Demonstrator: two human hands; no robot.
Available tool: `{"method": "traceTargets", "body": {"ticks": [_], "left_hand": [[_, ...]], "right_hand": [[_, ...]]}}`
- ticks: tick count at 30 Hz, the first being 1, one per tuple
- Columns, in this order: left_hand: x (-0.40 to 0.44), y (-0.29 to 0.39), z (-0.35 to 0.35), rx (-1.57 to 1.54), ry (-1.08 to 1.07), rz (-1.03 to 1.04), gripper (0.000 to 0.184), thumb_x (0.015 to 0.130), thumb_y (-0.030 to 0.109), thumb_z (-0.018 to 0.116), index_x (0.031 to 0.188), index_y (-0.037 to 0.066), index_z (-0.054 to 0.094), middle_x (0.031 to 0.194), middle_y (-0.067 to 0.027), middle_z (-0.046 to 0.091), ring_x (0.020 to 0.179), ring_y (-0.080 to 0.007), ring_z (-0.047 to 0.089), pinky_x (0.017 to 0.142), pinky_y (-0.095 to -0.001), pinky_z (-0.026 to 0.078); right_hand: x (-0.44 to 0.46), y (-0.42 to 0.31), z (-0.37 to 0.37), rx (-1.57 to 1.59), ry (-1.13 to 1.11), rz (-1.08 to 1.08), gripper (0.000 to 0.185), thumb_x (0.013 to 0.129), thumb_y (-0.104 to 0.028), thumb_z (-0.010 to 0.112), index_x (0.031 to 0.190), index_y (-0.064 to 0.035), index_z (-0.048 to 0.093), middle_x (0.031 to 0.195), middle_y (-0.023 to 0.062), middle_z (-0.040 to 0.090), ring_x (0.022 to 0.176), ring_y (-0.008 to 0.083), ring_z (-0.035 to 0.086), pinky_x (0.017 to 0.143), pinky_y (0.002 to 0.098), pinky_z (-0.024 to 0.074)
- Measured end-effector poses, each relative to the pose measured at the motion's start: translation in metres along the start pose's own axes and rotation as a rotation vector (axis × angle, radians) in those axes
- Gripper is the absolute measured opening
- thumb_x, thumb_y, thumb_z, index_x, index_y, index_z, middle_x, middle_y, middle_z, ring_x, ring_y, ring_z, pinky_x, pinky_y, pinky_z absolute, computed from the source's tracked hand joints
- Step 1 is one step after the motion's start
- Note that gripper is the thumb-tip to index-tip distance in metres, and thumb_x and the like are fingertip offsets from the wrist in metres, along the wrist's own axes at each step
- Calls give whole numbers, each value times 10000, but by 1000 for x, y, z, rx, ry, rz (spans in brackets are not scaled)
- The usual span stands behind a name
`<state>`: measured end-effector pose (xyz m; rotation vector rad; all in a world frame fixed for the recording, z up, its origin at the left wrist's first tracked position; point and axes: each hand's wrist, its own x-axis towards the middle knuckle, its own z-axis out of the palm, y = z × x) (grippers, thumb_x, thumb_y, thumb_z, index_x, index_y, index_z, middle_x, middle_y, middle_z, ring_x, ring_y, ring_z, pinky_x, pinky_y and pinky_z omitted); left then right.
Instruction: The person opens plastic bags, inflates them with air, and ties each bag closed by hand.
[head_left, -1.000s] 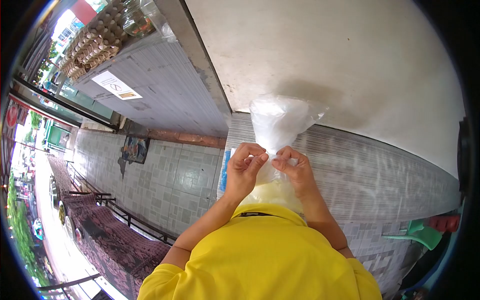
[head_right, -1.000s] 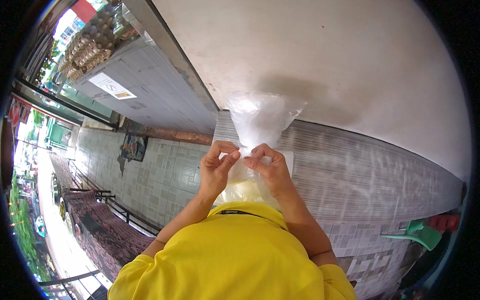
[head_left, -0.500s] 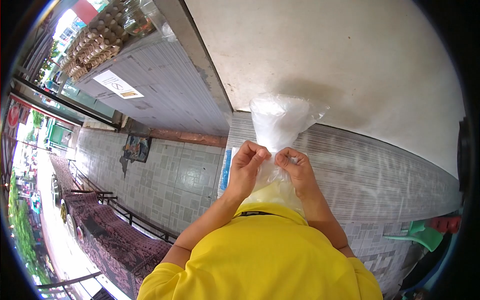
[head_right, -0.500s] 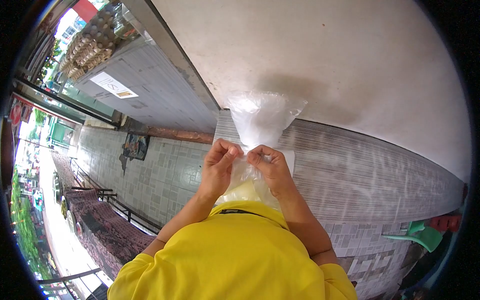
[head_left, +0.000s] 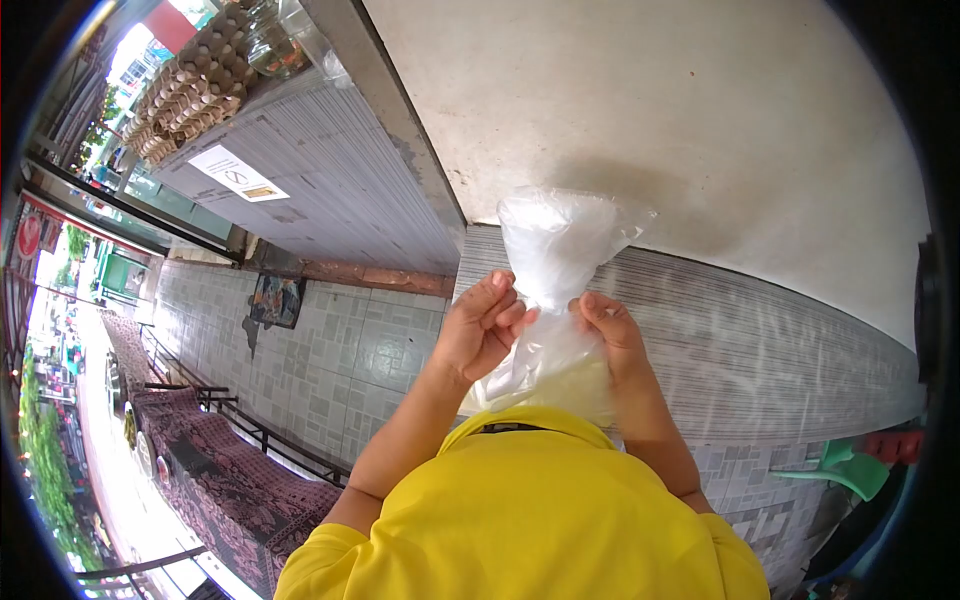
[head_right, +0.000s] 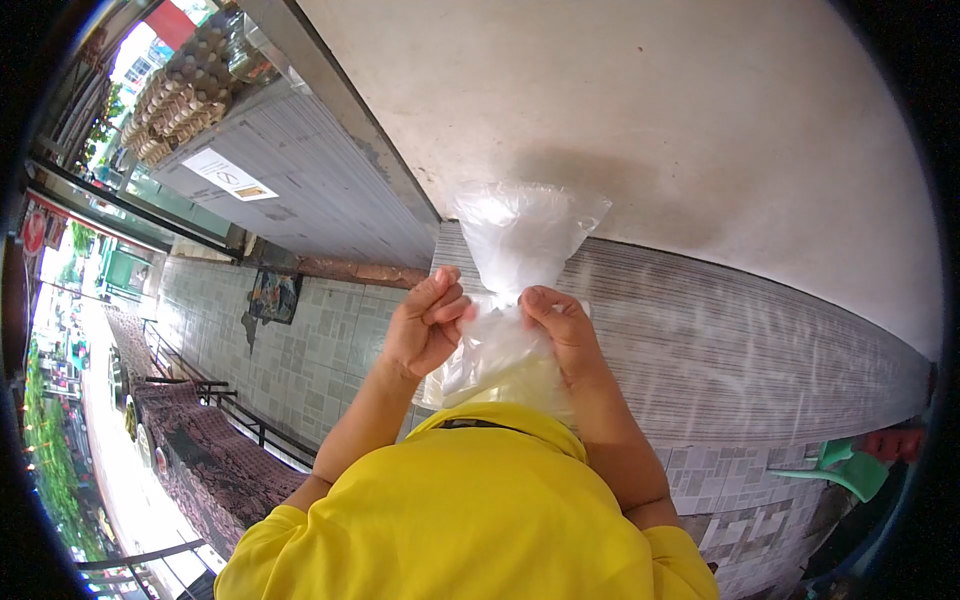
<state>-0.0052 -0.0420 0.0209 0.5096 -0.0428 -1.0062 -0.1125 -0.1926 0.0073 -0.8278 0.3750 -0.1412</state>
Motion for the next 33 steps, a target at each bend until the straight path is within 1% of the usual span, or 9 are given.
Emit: {"method": "traceTargets", "body": {"ticks": [3,6,9,10,19,22,28,31,33], "left_hand": [[1,9,-6,185,-79,-75,230,897,268,509,938,42,514,677,11,452,635,-99,459,813,-301,469],[1,1,18,1000,24,193,248,855,238,585,961,17,546,776,-22,541,708,-107,518,823,-291,461],[1,-1,27,1411,-150,282,227,786,161,671,931,7,588,862,-45,590,810,-117,557,811,-271,451],[1,-4,28,1307,-67,204,136,748,77,699,829,17,607,855,-42,596,888,-119,556,811,-276,446],[9,-10,19,680,29,360,49,839,62,590,813,41,554,737,7,557,666,-51,488,613,-202,408],[4,-5,22,439,107,181,62,875,73,532,814,59,528,735,-1,538,648,-55,461,582,-175,388],[-5,-1,22,469,-87,-118,58,862,107,562,830,66,535,655,30,525,466,-44,390,455,-162,332],[-12,10,20,816,-82,-237,124,871,161,565,797,64,541,593,40,492,464,-19,378,429,-177,286],[-13,21,11,719,-121,-176,166,829,187,621,772,40,569,563,11,502,499,-51,458,454,-182,323]], "right_hand": [[1,-7,-5,-84,0,-53,269,809,-281,649,659,-72,572,637,-35,518,602,52,446,610,182,359],[0,-13,0,-219,5,-90,234,813,-252,647,694,-58,592,664,-26,542,631,51,463,625,187,370],[1,-12,3,-252,-27,-121,234,806,-266,656,709,-65,586,682,-27,534,656,52,460,639,187,361],[1,-12,3,-251,-43,-134,241,801,-279,660,710,-70,579,688,-29,527,665,53,456,644,186,356],[-2,-20,6,-371,-197,-161,102,730,-103,707,749,-56,619,708,-23,556,741,82,516,729,211,391],[3,-15,2,-325,-235,-242,93,727,-87,703,760,-61,619,749,-26,557,784,91,514,762,213,389],[3,-14,11,223,-234,-120,121,741,-77,687,717,-65,568,708,-28,522,678,71,487,657,186,393],[6,-13,-13,281,-203,-10,208,746,-149,696,698,-70,510,663,-26,505,556,54,452,522,159,368],[6,-20,-24,175,-197,41,214,749,-179,699,713,-75,515,610,-45,493,494,35,416,468,149,331]]}}
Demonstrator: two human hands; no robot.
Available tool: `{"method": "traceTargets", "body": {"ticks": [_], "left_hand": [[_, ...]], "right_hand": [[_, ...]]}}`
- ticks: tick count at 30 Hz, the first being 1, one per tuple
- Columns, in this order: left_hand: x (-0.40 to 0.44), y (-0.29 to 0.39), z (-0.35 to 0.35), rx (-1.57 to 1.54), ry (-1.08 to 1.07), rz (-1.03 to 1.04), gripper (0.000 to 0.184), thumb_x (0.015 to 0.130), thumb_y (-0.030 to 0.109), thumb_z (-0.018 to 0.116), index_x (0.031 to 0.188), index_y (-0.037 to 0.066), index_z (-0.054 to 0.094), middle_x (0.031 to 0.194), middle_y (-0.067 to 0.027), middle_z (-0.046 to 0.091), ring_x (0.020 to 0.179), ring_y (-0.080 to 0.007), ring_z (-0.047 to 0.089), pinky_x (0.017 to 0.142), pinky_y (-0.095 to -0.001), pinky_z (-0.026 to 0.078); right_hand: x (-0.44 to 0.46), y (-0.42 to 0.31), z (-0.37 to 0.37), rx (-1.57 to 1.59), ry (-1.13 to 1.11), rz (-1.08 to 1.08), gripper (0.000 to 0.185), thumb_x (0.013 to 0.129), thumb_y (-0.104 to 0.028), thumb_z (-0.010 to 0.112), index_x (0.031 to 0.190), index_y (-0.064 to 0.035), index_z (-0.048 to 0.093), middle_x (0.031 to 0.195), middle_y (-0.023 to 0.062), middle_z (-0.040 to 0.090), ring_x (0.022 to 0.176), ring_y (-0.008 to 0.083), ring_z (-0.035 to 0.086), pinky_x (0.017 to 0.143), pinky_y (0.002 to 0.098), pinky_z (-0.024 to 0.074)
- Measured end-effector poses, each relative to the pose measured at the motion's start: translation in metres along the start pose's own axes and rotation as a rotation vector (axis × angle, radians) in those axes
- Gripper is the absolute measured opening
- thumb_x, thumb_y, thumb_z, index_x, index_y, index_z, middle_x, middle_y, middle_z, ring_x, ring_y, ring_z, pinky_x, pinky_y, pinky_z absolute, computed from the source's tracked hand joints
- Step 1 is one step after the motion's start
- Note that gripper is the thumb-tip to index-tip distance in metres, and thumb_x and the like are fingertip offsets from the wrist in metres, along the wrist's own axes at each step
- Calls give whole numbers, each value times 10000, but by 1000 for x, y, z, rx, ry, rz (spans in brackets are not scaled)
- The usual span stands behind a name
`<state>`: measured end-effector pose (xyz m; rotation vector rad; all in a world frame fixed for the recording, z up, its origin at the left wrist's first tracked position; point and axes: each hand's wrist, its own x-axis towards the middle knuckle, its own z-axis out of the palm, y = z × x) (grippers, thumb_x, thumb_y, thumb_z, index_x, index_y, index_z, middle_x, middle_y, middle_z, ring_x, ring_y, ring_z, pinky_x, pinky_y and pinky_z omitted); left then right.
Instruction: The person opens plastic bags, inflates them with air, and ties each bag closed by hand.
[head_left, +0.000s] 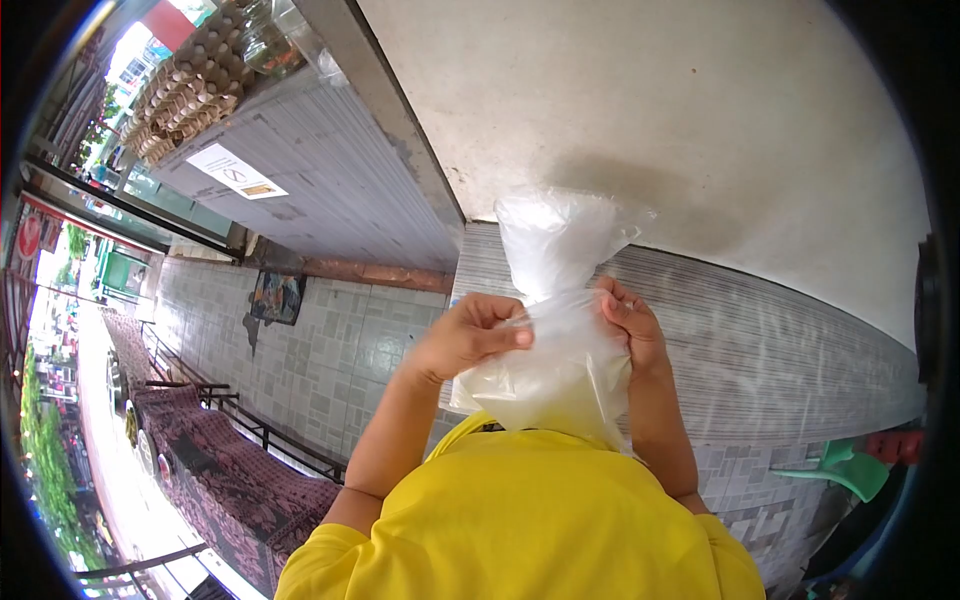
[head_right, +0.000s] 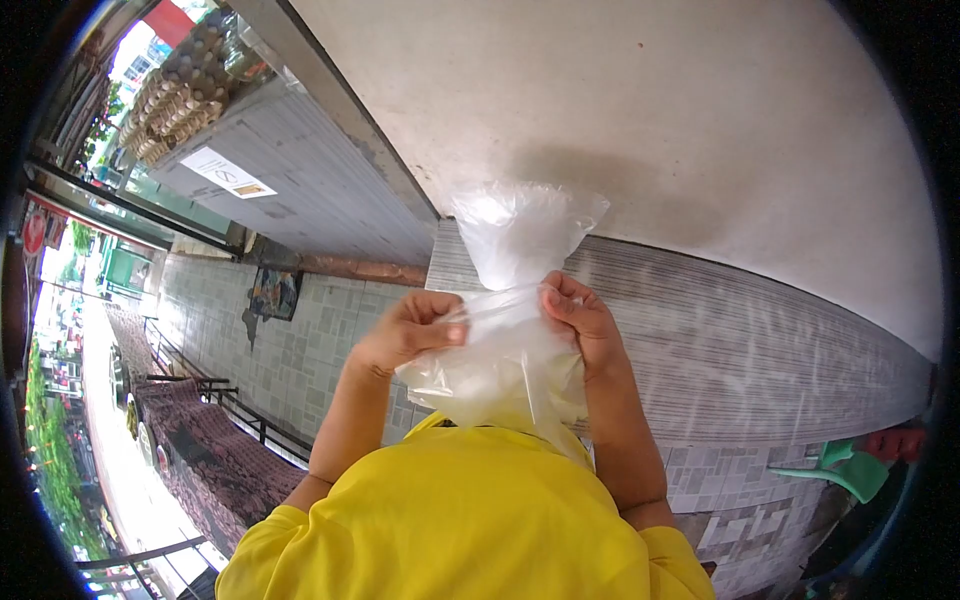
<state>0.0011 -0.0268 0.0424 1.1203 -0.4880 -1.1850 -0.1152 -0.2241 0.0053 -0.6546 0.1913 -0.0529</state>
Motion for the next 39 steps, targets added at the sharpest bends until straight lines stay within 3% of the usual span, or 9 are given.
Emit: {"method": "traceTargets", "body": {"ticks": [6,12,14,17,20,22,25,34,39], "left_hand": [[11,-6,-27,-598,-302,433,277,810,279,623,858,8,587,696,-73,592,637,-163,566,605,-289,471],[46,16,-22,-508,-425,364,556,820,251,561,1306,57,373,994,-134,563,714,-221,585,731,-328,491],[63,13,-18,-382,-47,396,439,764,265,624,1144,85,498,897,-79,580,695,-149,576,601,-248,464],[97,-12,-37,-239,94,457,318,766,271,603,1034,103,566,829,-24,592,680,-96,569,513,-193,438],[126,-85,-81,-901,167,150,249,833,254,452,984,95,570,819,17,606,682,-87,573,495,-187,437],[133,-145,-112,-920,52,124,301,856,275,382,997,85,569,867,12,618,708,-99,586,510,-212,456],[130,-127,-74,-796,405,-14,303,850,261,392,1014,74,565,903,-4,624,732,-117,595,518,-222,459],[145,-150,-94,-746,489,50,316,862,222,400,1080,40,538,1077,-76,587,1020,-196,555,866,-328,457],[120,-127,-91,-312,778,-157,223,856,207,492,983,29,541,953,-70,584,895,-178,571,823,-302,451]], "right_hand": [[-1,-10,-30,-255,-33,-29,185,763,-189,686,796,-68,550,631,-46,506,476,25,405,437,135,297],[17,-35,-16,-25,311,-284,198,746,-171,691,874,-53,596,708,-3,566,595,59,510,547,182,429],[35,-47,-5,19,465,-281,190,741,-157,689,877,-57,602,720,8,572,631,77,528,583,206,451],[81,-39,-71,50,427,13,158,761,-143,647,883,-51,609,757,29,587,658,132,553,616,241,471],[101,3,-108,-176,522,77,170,784,-151,577,903,-37,621,793,46,603,686,187,566,656,294,474],[107,25,-120,-212,616,147,179,791,-151,555,909,-35,623,793,45,603,688,192,565,672,292,468],[122,36,-131,-271,686,145,173,792,-152,555,903,-38,622,792,43,602,686,189,563,673,288,464],[125,38,-141,-414,796,63,156,794,-156,556,884,-47,621,789,39,600,683,178,558,676,275,452],[85,33,-114,-428,814,25,146,795,-157,556,874,-52,620,788,36,598,681,173,555,677,268,446]]}}
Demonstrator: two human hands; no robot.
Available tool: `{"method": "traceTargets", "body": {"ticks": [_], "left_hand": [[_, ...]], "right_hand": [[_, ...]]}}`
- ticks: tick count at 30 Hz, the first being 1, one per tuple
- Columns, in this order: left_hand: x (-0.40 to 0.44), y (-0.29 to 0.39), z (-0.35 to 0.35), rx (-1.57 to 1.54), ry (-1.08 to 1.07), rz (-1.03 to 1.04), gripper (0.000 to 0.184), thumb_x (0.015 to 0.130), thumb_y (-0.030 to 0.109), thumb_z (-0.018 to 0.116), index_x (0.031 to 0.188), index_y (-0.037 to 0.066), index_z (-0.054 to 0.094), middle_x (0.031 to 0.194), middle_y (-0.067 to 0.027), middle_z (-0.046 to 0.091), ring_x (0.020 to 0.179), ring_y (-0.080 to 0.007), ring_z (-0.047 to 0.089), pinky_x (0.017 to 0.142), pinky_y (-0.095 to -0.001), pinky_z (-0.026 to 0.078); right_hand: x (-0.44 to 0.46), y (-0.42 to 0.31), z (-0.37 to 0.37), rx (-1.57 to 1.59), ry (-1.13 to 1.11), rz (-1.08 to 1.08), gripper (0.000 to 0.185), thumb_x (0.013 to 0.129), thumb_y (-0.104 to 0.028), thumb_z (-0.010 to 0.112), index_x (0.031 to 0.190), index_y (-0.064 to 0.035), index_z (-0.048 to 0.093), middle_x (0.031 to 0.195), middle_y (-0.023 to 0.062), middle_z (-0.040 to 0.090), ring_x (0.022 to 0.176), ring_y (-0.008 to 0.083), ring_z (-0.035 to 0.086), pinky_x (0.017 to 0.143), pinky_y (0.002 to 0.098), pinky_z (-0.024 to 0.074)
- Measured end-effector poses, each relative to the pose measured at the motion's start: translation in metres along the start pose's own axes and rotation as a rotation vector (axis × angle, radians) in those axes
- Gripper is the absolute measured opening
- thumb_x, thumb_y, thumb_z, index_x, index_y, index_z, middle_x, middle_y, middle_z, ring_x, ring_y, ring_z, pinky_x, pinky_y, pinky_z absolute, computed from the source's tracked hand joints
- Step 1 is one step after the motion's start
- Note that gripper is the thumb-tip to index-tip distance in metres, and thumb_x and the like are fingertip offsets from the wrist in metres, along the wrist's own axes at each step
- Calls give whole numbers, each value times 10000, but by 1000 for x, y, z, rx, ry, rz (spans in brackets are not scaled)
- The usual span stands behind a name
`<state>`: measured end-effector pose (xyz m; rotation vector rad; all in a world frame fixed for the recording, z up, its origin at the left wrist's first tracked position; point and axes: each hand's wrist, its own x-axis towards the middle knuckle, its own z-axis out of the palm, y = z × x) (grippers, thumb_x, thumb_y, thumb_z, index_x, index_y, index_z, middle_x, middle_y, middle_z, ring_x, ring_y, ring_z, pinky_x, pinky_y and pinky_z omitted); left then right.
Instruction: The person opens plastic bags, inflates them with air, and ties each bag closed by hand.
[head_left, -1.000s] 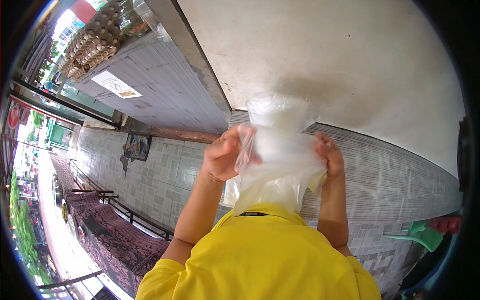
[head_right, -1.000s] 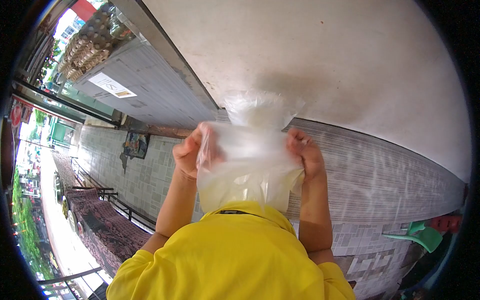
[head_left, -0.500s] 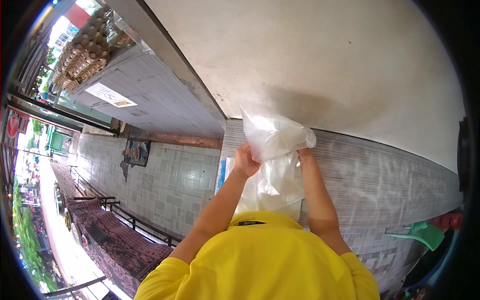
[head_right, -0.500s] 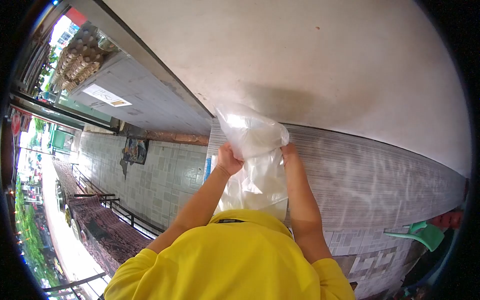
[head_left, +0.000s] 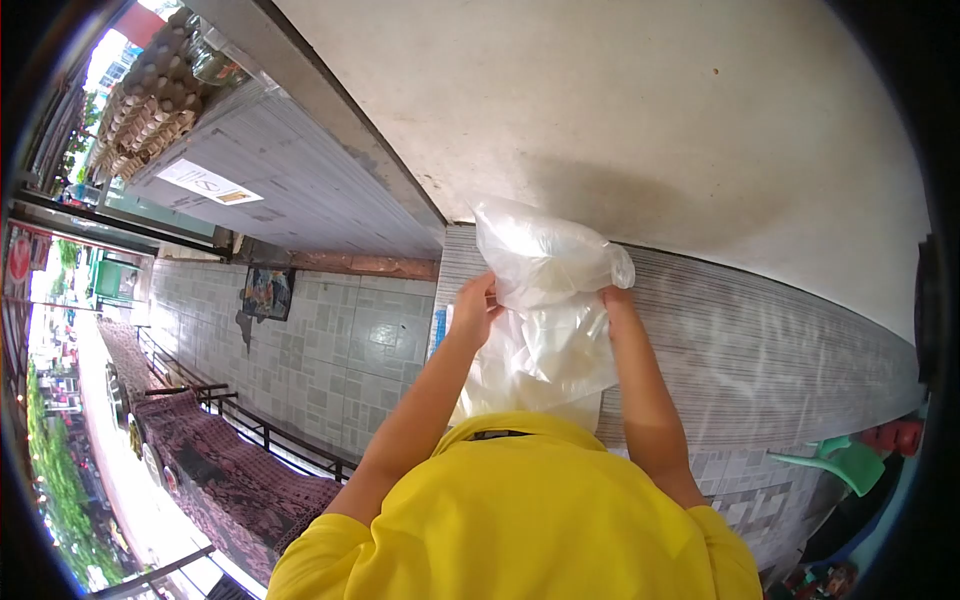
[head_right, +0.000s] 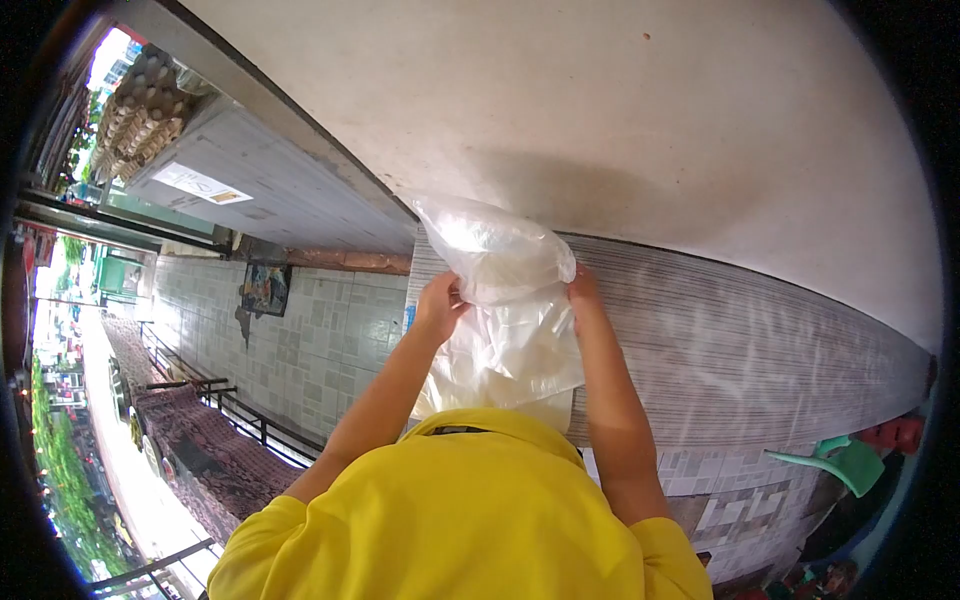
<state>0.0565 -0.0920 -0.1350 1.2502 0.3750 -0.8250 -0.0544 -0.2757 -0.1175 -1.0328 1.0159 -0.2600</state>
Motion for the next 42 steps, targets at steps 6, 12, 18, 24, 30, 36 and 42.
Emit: {"method": "traceTargets", "body": {"ticks": [6,12,18,24,30,36,42], "left_hand": [[-81,4,-20,640,-229,550,229,790,191,641,908,23,541,887,-75,574,829,-174,563,799,-300,436],[-153,36,20,751,-434,812,197,759,108,680,903,0,601,757,-92,603,766,-158,561,731,-282,437],[-158,31,3,501,-429,611,162,872,138,573,838,-19,594,666,30,528,624,-31,399,550,-185,346],[-175,33,9,333,-359,712,90,866,90,571,873,0,571,730,21,536,657,-31,447,595,-176,375],[-176,37,6,465,-358,739,63,883,82,538,890,23,518,787,27,524,719,-30,460,646,-168,376],[-170,33,9,511,-295,855,80,894,82,508,920,24,461,789,18,492,669,-41,439,617,-183,378],[-179,40,11,490,-402,662,64,870,76,552,898,41,507,800,25,509,724,-25,452,650,-167,365]], "right_hand": [[-80,-19,-16,21,-261,-113,209,835,-265,581,742,-78,584,727,-15,544,695,85,492,638,224,395],[-138,-35,18,17,-449,-253,174,827,-205,600,772,-40,608,746,2,561,755,80,502,726,206,388],[-165,-51,27,-107,-621,-290,93,774,-107,659,833,-37,643,791,0,598,746,66,524,701,191,406],[-166,-40,30,-62,-573,-257,91,769,-113,676,811,-47,630,760,-19,594,691,48,516,644,179,403],[-168,-34,30,27,-579,-229,104,785,-135,671,778,-51,610,708,-22,578,628,45,497,592,178,401],[-171,-36,30,46,-610,-281,94,778,-116,676,793,-40,624,742,0,596,668,65,525,638,186,428],[-169,-39,31,38,-613,-304,109,776,-109,679,838,-25,647,779,10,618,716,74,544,674,186,432]]}}
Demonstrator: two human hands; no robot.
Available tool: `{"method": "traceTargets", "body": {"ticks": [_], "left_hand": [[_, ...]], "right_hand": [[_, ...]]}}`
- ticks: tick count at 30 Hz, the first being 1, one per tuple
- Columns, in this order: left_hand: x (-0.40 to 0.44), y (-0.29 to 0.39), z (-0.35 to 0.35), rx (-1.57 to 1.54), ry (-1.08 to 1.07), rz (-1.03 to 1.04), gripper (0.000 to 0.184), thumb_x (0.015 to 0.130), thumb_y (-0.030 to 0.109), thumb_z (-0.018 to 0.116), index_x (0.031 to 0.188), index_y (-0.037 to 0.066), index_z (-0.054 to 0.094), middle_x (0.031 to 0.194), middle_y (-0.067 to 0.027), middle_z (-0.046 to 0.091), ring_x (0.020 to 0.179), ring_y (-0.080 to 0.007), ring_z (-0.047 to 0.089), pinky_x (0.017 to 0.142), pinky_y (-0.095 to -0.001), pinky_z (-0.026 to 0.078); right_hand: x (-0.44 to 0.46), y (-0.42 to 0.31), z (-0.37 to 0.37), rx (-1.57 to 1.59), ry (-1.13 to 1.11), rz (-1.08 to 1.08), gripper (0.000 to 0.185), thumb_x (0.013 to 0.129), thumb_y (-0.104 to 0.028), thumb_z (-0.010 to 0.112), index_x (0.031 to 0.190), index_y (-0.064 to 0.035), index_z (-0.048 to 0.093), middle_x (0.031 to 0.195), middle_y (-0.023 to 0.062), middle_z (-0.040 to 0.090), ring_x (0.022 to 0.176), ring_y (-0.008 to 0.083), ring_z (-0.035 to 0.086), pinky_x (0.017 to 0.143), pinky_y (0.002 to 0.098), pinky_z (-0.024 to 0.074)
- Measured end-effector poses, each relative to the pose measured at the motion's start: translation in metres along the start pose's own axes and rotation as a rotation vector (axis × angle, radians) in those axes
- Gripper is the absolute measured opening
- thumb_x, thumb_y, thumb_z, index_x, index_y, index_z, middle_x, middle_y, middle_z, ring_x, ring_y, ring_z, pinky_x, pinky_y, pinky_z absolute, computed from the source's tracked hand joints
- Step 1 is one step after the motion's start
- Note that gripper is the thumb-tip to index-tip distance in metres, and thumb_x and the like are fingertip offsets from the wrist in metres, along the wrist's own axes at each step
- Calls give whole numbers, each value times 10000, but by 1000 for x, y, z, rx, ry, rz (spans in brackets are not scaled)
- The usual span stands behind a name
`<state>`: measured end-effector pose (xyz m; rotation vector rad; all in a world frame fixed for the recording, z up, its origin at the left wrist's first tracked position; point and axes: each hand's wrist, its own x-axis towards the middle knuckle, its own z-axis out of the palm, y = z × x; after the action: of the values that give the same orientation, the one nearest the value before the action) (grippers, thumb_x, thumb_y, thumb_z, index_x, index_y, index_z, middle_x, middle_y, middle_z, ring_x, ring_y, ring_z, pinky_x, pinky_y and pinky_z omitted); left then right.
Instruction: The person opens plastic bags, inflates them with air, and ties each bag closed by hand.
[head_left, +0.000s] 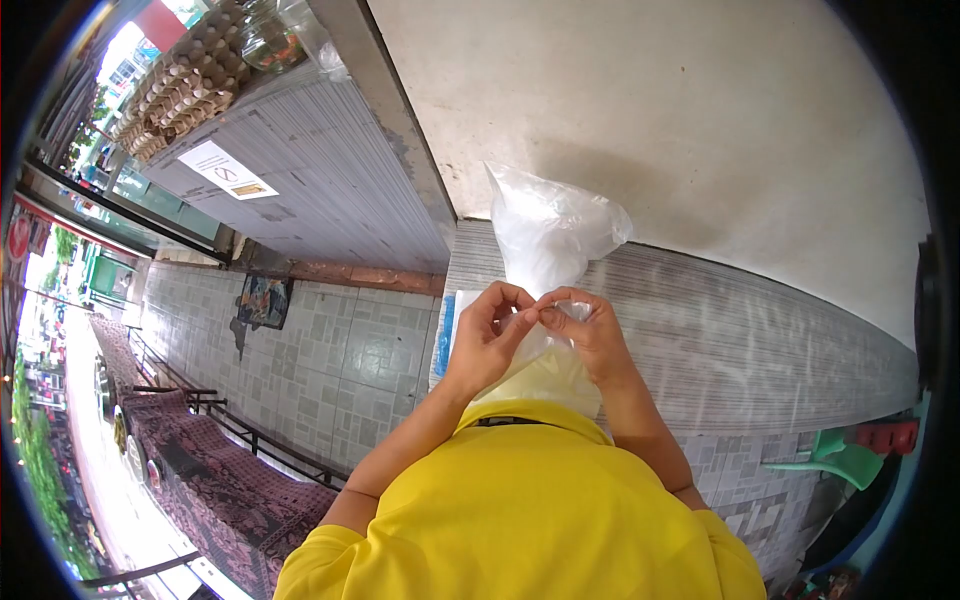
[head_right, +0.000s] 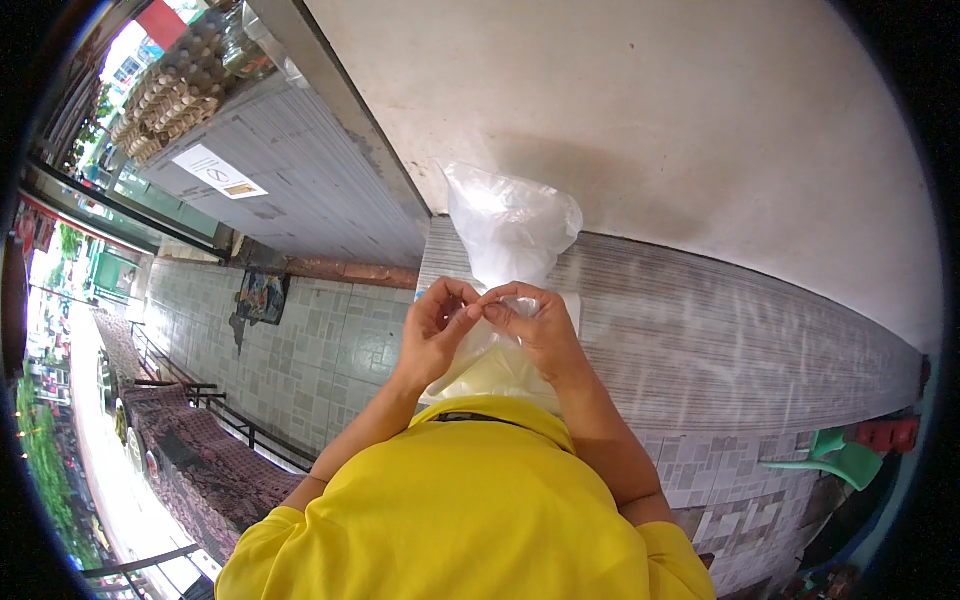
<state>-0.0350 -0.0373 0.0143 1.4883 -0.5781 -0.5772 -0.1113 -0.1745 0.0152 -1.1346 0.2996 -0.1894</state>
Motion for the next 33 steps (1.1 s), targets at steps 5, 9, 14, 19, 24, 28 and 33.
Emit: {"method": "traceTargets", "body": {"ticks": [5,9,14,19,24,28,33], "left_hand": [[2,-7,4,2,141,112,59,846,50,574,846,32,517,723,44,482,615,-13,389,530,-164,320],[2,-4,7,44,198,120,52,843,35,567,851,34,516,731,47,474,589,-25,361,534,-165,321],[4,-10,6,71,207,179,67,811,17,586,826,40,525,771,11,480,661,-64,408,594,-196,349],[6,-12,4,92,184,233,78,807,3,597,808,35,526,872,-4,470,790,-84,446,699,-204,373],[5,-7,10,185,249,242,83,768,15,618,775,35,538,794,-42,508,726,-153,478,646,-244,388],[6,-10,9,123,258,225,87,769,14,615,762,32,531,787,-37,505,732,-147,481,643,-245,391],[5,-7,9,-7,250,171,91,786,13,602,766,35,516,782,-24,496,754,-115,482,664,-234,406]], "right_hand": [[4,5,-1,2,28,23,100,774,-115,681,822,-34,647,764,5,616,704,67,538,666,181,426],[3,2,1,41,7,74,93,766,-117,688,786,-46,630,739,0,603,689,69,532,658,180,419],[6,12,1,55,-48,-54,97,756,-106,688,790,-57,611,817,17,600,735,82,536,672,189,428],[3,-5,13,63,36,37,83,753,-66,675,808,-64,612,831,-3,574,766,73,502,726,205,395],[8,5,3,34,43,48,92,765,-81,674,841,-57,628,798,-4,590,771,73,520,728,200,402],[7,7,3,77,58,75,77,773,-103,676,803,-62,619,756,-12,587,709,61,518,674,190,408],[7,11,1,134,54,89,115,780,-130,678,725,-79,591,706,-18,573,643,50,502,603,189,407]]}}
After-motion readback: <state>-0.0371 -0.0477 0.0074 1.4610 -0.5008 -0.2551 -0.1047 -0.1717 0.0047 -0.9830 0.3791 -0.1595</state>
